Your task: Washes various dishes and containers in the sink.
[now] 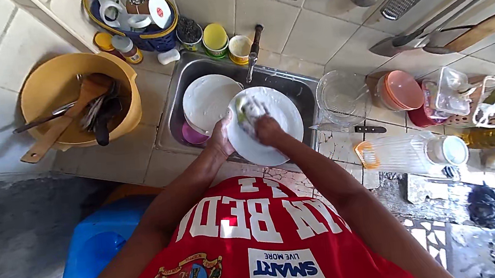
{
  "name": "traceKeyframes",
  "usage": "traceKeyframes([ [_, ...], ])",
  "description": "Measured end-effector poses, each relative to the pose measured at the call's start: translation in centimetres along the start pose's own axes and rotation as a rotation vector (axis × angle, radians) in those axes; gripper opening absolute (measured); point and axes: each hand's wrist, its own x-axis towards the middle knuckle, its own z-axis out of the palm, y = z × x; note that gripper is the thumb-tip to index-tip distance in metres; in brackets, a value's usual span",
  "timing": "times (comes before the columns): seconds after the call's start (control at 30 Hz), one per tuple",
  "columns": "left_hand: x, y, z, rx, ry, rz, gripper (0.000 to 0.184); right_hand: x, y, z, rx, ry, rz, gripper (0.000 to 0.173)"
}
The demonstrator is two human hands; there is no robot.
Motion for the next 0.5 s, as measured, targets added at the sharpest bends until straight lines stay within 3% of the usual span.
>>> traceKeyframes([
  [0.1,-0.1,0.5,-0.6,0.033,0.143,0.03,0.048,1.3,2.9,-1.2,-0.02,0.017,0.279,0.043],
  [0.17,0.0,0.9,-1.5,0.017,0.215,0.077,0.048,-0.1,3.1,-1.0,-0.025,-0.005,0.367,0.042],
  [0.3,1.0,1.3,-3.0,0.017,0.276,0.151,0.049,-3.9,-1.1,1.4,0.14,-0.177,0.132,0.038],
  [0.4,1.5,1.0,-2.7,0.021,0.244,0.103,0.051,-2.0,-3.5,2.8,0.252,-0.081,-0.105,0.044],
  [0.5,1.3,0.7,-1.8,0.033,0.155,0.063,0.049,1.8,-2.2,3.6,0.185,0.005,-0.085,0.04],
])
